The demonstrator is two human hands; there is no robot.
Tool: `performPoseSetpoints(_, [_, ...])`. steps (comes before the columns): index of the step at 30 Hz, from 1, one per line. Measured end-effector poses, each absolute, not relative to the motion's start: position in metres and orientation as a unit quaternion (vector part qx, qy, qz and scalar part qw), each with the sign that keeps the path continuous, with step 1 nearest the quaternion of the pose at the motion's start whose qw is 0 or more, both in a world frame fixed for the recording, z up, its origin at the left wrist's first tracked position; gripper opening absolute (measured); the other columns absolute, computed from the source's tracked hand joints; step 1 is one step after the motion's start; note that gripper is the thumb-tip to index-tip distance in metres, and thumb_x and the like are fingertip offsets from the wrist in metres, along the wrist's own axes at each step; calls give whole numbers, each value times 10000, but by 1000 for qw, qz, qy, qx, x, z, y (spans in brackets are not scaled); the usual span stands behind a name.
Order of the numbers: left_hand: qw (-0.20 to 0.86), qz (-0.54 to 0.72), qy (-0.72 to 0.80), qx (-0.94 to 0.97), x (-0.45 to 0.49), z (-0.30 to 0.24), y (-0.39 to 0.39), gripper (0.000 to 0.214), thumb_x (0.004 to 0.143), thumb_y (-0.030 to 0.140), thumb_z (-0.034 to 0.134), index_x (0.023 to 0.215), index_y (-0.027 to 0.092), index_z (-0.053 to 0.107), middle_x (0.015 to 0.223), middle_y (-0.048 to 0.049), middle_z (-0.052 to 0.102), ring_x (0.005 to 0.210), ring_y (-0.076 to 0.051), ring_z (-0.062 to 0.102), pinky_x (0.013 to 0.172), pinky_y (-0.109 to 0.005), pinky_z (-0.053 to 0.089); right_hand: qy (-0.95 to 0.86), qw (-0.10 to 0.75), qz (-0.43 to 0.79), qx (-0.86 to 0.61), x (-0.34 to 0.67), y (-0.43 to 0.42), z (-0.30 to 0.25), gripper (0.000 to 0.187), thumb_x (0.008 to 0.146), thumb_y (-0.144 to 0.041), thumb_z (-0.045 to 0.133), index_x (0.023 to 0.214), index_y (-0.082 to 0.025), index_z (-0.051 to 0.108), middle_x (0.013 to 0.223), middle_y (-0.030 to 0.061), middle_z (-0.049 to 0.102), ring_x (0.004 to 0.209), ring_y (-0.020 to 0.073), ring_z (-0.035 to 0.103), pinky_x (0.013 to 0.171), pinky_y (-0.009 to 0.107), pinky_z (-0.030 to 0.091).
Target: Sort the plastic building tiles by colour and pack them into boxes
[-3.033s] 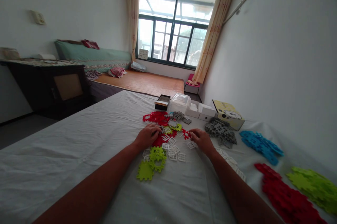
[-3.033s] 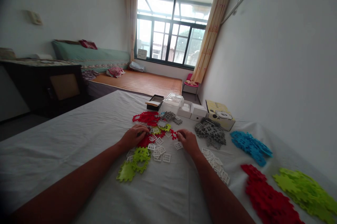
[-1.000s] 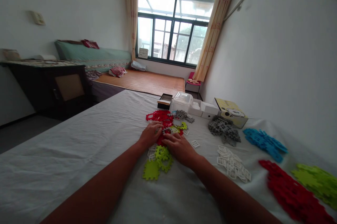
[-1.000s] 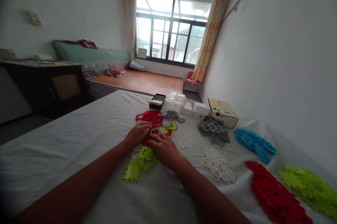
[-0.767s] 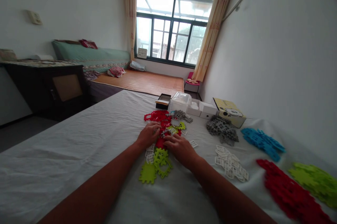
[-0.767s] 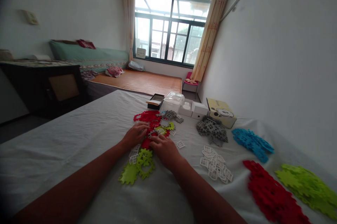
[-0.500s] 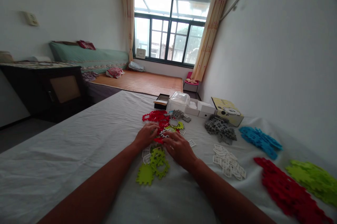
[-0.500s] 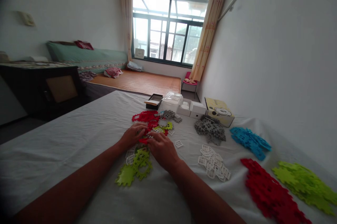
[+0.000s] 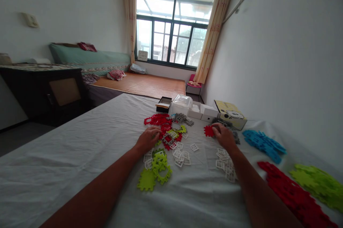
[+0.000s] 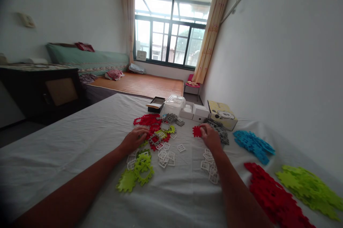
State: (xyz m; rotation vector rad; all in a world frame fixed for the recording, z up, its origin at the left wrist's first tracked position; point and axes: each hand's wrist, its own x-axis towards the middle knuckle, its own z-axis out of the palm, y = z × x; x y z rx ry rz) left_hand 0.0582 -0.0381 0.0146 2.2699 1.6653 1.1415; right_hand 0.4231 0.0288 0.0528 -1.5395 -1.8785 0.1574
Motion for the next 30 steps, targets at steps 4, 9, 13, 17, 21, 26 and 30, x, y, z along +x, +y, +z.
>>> performPoseSetpoints(4, [57, 370, 542, 752, 59, 16, -39, 256, 830, 247, 463, 909, 193, 701, 1027, -68, 677, 1011, -206, 596, 957, -343, 439, -679, 371, 63, -631, 456, 38, 45, 342, 766, -391, 467, 965, -174, 641, 814, 71, 691, 749, 208, 631, 694, 317, 453])
performPoseSetpoints(9, [60, 365, 540, 756, 59, 16, -39, 262, 836, 238, 452, 915, 187, 696, 1030, -72, 676, 1011, -202, 592, 955, -340, 435, -666, 392, 83, -629, 461, 35, 50, 436, 797, -421, 396, 1052, -144, 614, 804, 75, 695, 688, 189, 631, 633, 299, 469])
performPoseSetpoints(13, [60, 363, 539, 758, 59, 16, -39, 255, 834, 238, 453, 904, 202, 696, 1017, -59, 681, 998, -200, 595, 945, -337, 439, -713, 355, 137, -589, 471, 23, 67, 404, 780, -439, 454, 1031, -173, 625, 819, 57, 703, 719, 188, 641, 649, 293, 477])
performPoseSetpoints(17, [59, 362, 536, 760, 59, 17, -40, 261, 836, 255, 449, 908, 211, 696, 1013, -56, 684, 981, -202, 606, 926, -329, 448, -723, 293, 94, -618, 527, -3, 83, 389, 757, -467, 477, 983, -205, 654, 842, 57, 709, 749, 208, 641, 688, 319, 480])
performPoseSetpoints(21, [58, 361, 533, 763, 59, 16, -39, 254, 834, 266, 452, 899, 218, 693, 1005, -53, 686, 975, -206, 608, 914, -329, 452, -702, 243, 85, -664, 617, -39, 79, 377, 702, -492, 499, 877, -223, 695, 877, 68, 717, 772, 250, 656, 720, 371, 499])
performPoseSetpoints(26, [61, 364, 526, 766, 61, 14, -37, 247, 821, 251, 460, 891, 219, 694, 1001, -54, 685, 971, -205, 600, 919, -333, 445, -694, 153, 110, -695, 675, -70, 65, 288, 642, -513, 547, 699, -281, 708, 792, 78, 729, 724, 294, 669, 643, 394, 516])
performPoseSetpoints(30, [58, 362, 527, 766, 62, 15, -39, 251, 822, 240, 454, 890, 217, 694, 997, -57, 683, 961, -202, 601, 916, -335, 445, -697, 171, -4, -696, 614, -70, 76, 312, 712, -507, 505, 777, -267, 694, 814, 77, 722, 718, 282, 663, 659, 392, 501])
